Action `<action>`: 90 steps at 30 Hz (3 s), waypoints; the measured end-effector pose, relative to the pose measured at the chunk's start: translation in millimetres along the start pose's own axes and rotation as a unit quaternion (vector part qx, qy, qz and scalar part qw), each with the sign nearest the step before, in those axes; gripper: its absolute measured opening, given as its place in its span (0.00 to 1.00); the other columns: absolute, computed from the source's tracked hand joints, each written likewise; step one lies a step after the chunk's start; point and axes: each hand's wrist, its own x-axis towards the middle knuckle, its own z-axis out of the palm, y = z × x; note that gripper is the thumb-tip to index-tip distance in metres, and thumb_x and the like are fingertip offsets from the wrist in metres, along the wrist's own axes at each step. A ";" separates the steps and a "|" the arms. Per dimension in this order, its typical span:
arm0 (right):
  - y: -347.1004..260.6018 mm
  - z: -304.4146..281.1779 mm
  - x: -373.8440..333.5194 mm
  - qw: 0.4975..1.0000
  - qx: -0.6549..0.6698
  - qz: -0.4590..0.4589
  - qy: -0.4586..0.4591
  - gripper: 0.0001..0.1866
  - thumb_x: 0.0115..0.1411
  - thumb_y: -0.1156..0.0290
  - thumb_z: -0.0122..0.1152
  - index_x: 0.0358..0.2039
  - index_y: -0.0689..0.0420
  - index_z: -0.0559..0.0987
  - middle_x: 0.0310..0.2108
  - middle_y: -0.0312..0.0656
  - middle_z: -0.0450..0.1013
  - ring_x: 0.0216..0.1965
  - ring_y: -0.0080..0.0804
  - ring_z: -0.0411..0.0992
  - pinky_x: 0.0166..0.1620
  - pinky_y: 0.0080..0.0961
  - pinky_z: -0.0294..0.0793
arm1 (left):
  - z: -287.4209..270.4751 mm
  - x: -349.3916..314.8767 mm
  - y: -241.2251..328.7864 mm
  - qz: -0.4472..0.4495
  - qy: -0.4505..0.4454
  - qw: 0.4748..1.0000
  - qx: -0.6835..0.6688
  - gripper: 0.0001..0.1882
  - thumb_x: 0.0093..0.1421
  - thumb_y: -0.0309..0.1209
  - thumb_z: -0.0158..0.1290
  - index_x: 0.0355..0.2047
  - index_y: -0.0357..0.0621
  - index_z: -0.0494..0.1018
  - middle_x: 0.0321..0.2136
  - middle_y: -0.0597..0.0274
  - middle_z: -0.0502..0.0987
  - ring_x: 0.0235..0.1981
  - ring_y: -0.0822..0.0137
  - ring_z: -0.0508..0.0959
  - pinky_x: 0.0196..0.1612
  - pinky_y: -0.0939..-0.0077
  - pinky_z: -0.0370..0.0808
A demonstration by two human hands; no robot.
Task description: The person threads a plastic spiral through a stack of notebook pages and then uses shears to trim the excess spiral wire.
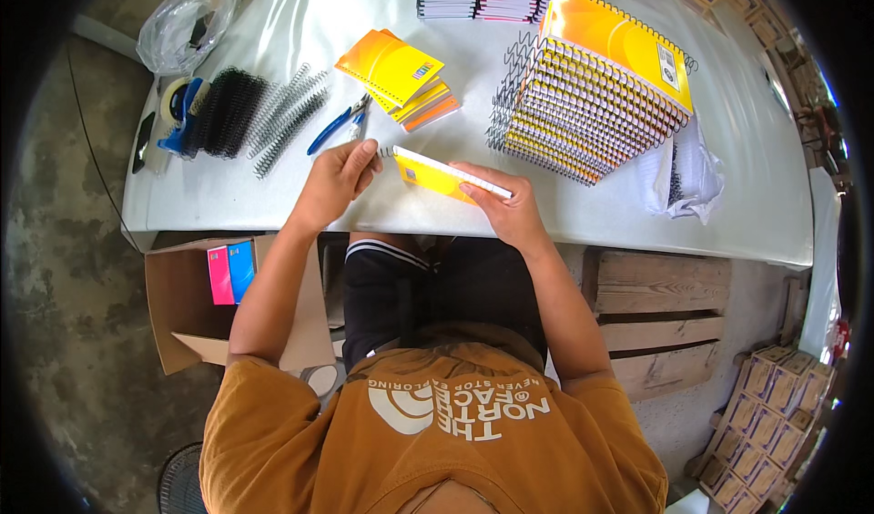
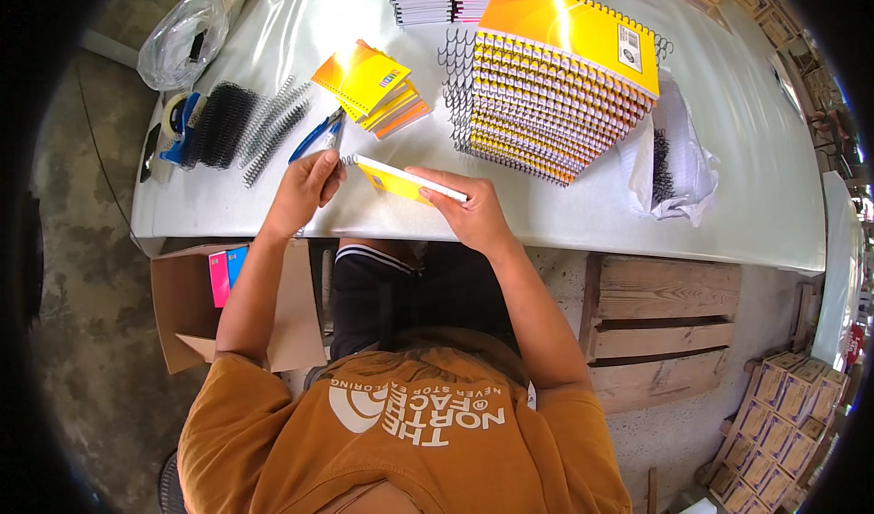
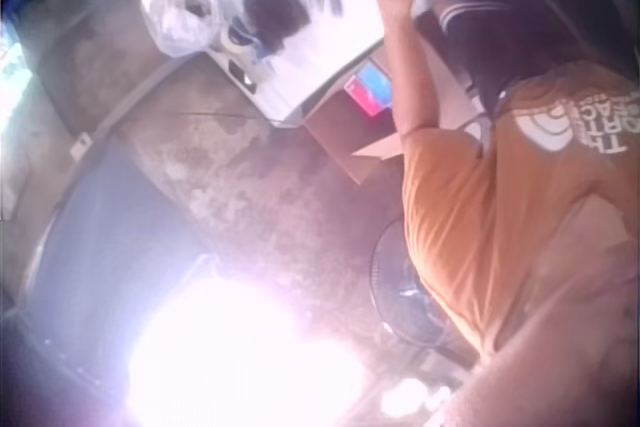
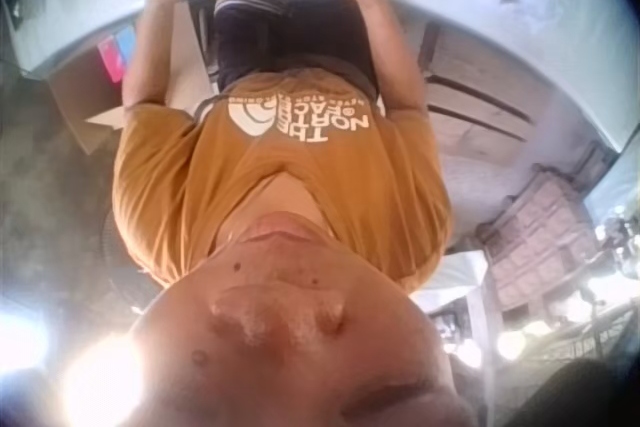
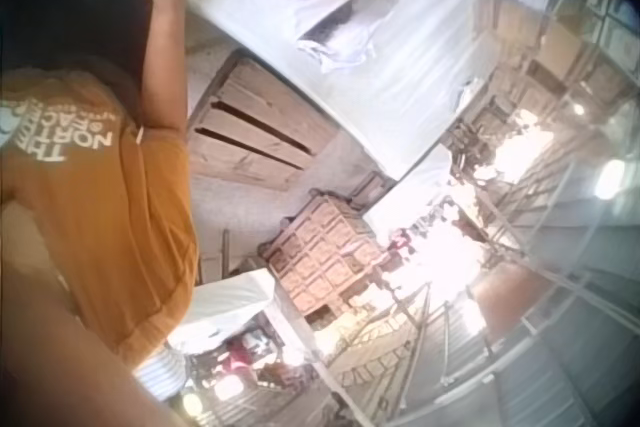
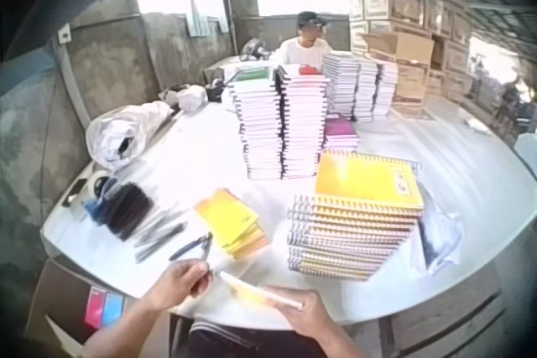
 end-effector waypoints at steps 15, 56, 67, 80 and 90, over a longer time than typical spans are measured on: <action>1.1 3.4 -6.3 0.997 -0.050 -0.061 0.009 0.15 0.55 0.83 0.55 0.44 0.61 0.77 0.40 0.45 0.76 0.38 0.25 0.75 0.43 0.18 0.72 | 6.2 -1.7 67.9 0.199 -0.073 0.794 0.570 0.33 0.47 0.44 0.60 0.52 0.47 0.64 0.52 0.52 0.64 0.54 0.57 0.62 0.53 0.63 0.57; 9.9 63.6 -25.0 0.944 -0.178 -0.275 0.039 0.36 0.46 0.84 0.58 0.58 0.57 0.62 0.43 0.49 0.73 0.37 0.46 0.75 0.37 0.33 0.75 | 52.2 -22.8 -42.3 0.496 0.243 0.672 0.493 0.52 0.50 0.67 0.41 0.60 0.34 0.48 0.55 0.23 0.49 0.54 0.25 0.53 0.53 0.31 0.48; 7.9 59.3 -25.9 0.991 -0.095 -0.088 -0.012 0.39 0.51 0.78 0.57 0.62 0.56 0.51 0.44 0.48 0.73 0.39 0.51 0.73 0.40 0.36 0.73 | 80.4 -32.3 -67.5 0.541 0.180 0.691 0.444 0.62 0.46 0.75 0.32 0.59 0.24 0.44 0.59 0.26 0.44 0.61 0.29 0.40 0.57 0.33 0.35; 14.0 64.6 -24.8 0.993 -0.080 -0.027 0.080 0.21 0.52 0.75 0.62 0.38 0.57 0.57 0.25 0.46 0.70 0.29 0.44 0.76 0.30 0.33 0.74 | 76.9 -30.1 -93.7 0.522 0.201 0.709 0.430 0.50 0.49 0.70 0.38 0.56 0.37 0.57 0.58 0.37 0.52 0.60 0.38 0.51 0.58 0.43 0.41; 3.8 54.3 -10.7 0.996 -0.030 -0.057 -0.055 0.15 0.54 0.79 0.54 0.44 0.59 0.73 0.41 0.49 0.74 0.42 0.44 0.73 0.43 0.28 0.72 | 62.3 -2.5 26.9 0.580 0.332 0.644 0.372 0.30 0.48 0.61 0.50 0.32 0.44 0.70 0.36 0.53 0.68 0.41 0.54 0.67 0.45 0.61 0.61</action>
